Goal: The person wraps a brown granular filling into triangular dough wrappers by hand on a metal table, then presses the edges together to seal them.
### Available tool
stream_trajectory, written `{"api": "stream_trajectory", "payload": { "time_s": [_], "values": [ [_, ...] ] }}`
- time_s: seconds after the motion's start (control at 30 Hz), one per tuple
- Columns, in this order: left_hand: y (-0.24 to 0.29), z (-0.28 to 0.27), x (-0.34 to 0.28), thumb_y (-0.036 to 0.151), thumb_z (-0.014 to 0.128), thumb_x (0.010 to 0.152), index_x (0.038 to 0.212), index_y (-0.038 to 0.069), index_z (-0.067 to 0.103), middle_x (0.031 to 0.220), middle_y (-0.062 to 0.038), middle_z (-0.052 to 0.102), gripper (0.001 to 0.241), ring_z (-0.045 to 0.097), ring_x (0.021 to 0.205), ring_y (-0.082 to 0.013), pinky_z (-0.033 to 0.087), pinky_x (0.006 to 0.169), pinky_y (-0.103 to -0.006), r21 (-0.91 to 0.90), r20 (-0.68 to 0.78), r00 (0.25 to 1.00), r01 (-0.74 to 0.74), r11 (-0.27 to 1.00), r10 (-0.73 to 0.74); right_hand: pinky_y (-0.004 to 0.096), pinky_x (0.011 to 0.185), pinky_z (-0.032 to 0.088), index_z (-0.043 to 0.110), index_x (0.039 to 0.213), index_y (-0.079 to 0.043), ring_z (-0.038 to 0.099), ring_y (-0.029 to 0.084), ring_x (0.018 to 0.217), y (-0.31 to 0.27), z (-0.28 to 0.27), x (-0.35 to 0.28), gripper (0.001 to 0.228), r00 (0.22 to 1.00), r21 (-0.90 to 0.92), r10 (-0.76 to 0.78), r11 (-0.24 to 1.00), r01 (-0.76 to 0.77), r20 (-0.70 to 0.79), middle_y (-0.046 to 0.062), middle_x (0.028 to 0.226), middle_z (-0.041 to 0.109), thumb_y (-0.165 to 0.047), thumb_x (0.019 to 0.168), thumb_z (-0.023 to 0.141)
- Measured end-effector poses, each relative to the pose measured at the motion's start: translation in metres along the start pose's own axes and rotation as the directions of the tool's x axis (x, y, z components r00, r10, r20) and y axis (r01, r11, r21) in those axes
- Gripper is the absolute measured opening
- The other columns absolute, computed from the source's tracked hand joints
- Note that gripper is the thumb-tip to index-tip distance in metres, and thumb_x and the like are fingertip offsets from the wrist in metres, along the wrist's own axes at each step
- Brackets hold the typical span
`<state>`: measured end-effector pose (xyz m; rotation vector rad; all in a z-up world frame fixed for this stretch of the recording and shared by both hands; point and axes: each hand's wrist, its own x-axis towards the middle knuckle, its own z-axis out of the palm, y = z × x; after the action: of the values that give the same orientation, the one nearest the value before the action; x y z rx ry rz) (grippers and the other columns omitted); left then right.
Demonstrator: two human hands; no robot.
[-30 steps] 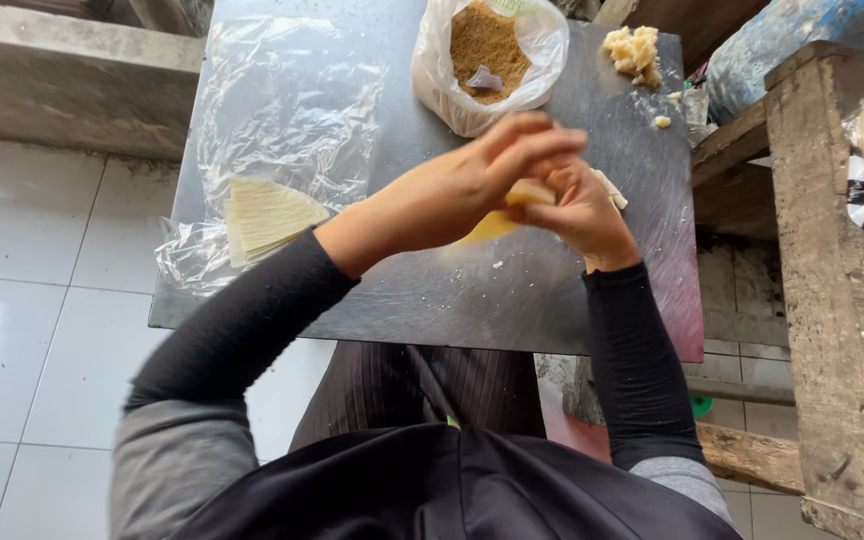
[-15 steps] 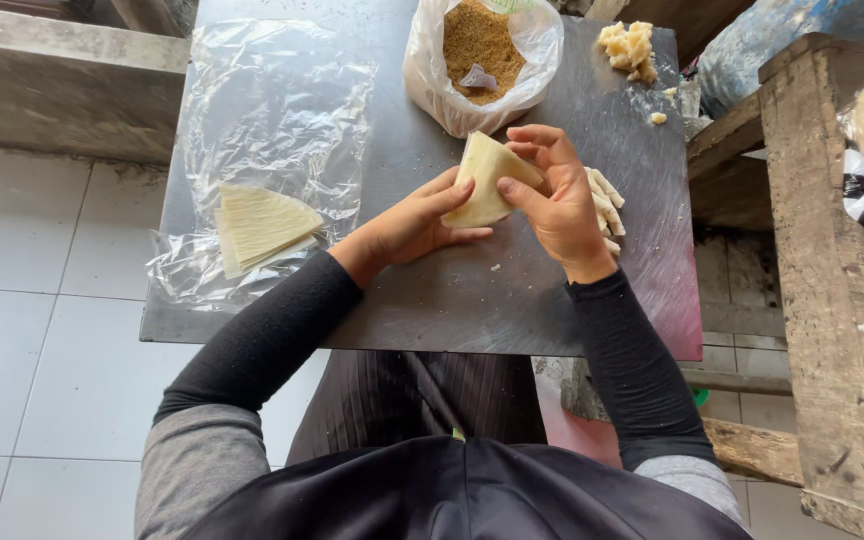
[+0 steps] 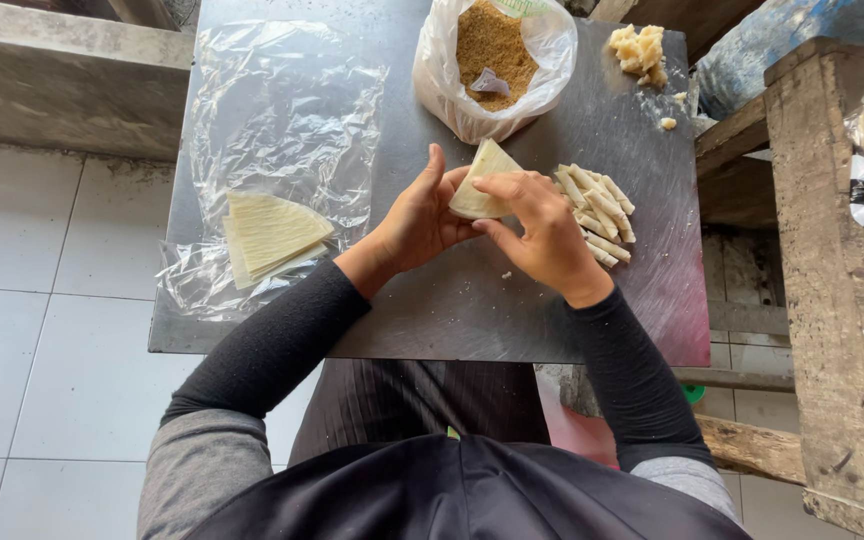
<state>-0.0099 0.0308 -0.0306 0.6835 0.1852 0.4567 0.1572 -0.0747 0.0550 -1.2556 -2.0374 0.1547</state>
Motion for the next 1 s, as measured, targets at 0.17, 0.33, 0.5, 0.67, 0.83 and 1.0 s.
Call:
{"api": "stream_trajectory", "payload": {
  "time_s": [0.17, 0.33, 0.5, 0.67, 0.83, 1.0],
  "values": [
    [0.007, 0.006, -0.006, 0.08, 0.022, 0.093, 0.157, 0.002, 0.035, 0.146, -0.014, 0.055, 0.102, 0.058, 0.131, -0.0221, 0.05, 0.113, -0.0377, 0.03, 0.02, 1.0, 0.005, 1.0, -0.006, 0.033, 0.096, 0.056, 0.065, 0.128, -0.005, 0.071, 0.02, 0.108, -0.001, 0.001, 0.0, 0.034, 0.994, 0.158, 0.106, 0.982, -0.106, 0.008, 0.008, 0.115, 0.074, -0.001, 0.095, 0.075],
    [0.005, 0.004, -0.004, 0.081, 0.022, 0.092, 0.158, 0.002, 0.036, 0.147, -0.012, 0.054, 0.103, 0.057, 0.132, -0.0208, 0.049, 0.113, -0.0382, 0.044, 0.023, 1.0, 0.014, 0.999, -0.015, 0.03, 0.096, 0.057, 0.064, 0.128, -0.003, 0.072, 0.017, 0.109, -0.002, 0.0, 0.0, 0.033, 0.987, 0.272, 0.152, 0.949, -0.16, 0.05, 0.008, 0.117, 0.073, 0.0, 0.096, 0.073],
    [0.0, -0.001, -0.001, 0.082, 0.022, 0.091, 0.157, 0.003, 0.037, 0.146, -0.012, 0.055, 0.103, 0.058, 0.13, -0.0209, 0.048, 0.111, -0.0375, 0.027, 0.004, 1.0, 0.026, 0.999, -0.026, 0.03, 0.094, 0.057, 0.064, 0.126, -0.002, 0.072, 0.018, 0.109, -0.001, 0.0, 0.001, 0.036, 0.981, 0.27, 0.177, 0.944, -0.191, 0.075, 0.009, 0.116, 0.072, 0.0, 0.092, 0.076],
    [0.0, 0.0, -0.001, 0.083, 0.022, 0.091, 0.157, 0.002, 0.038, 0.145, -0.013, 0.054, 0.106, 0.058, 0.131, -0.0205, 0.048, 0.112, -0.037, 0.011, 0.016, 1.0, 0.024, 1.0, -0.024, 0.031, 0.095, 0.057, 0.064, 0.125, -0.001, 0.072, 0.019, 0.109, 0.0, 0.0, 0.002, 0.036, 0.986, 0.257, 0.151, 0.952, -0.163, 0.068, 0.011, 0.115, 0.073, 0.002, 0.091, 0.075],
    [0.002, 0.005, -0.003, 0.083, 0.022, 0.091, 0.156, -0.001, 0.037, 0.144, -0.013, 0.055, 0.106, 0.058, 0.133, -0.021, 0.048, 0.116, -0.0377, 0.039, 0.023, 1.0, 0.016, 0.999, -0.017, 0.03, 0.095, 0.059, 0.065, 0.123, -0.001, 0.074, 0.018, 0.107, 0.005, 0.005, 0.0, 0.024, 0.982, 0.255, 0.187, 0.949, -0.184, 0.011, 0.01, 0.111, 0.074, 0.004, 0.1, 0.067],
    [-0.006, -0.004, 0.0, 0.051, 0.049, 0.105, 0.15, 0.001, 0.04, 0.139, -0.011, 0.057, 0.068, 0.062, 0.126, -0.0199, 0.053, 0.108, -0.0371, 0.045, -0.036, 0.998, -0.047, 0.998, 0.048, 0.028, 0.087, 0.054, 0.063, 0.126, 0.001, 0.068, 0.016, 0.094, 0.013, 0.01, -0.004, 0.024, 0.974, 0.198, 0.203, 0.964, -0.18, -0.105, 0.01, 0.103, 0.071, 0.004, 0.103, 0.066]
  ]
}}
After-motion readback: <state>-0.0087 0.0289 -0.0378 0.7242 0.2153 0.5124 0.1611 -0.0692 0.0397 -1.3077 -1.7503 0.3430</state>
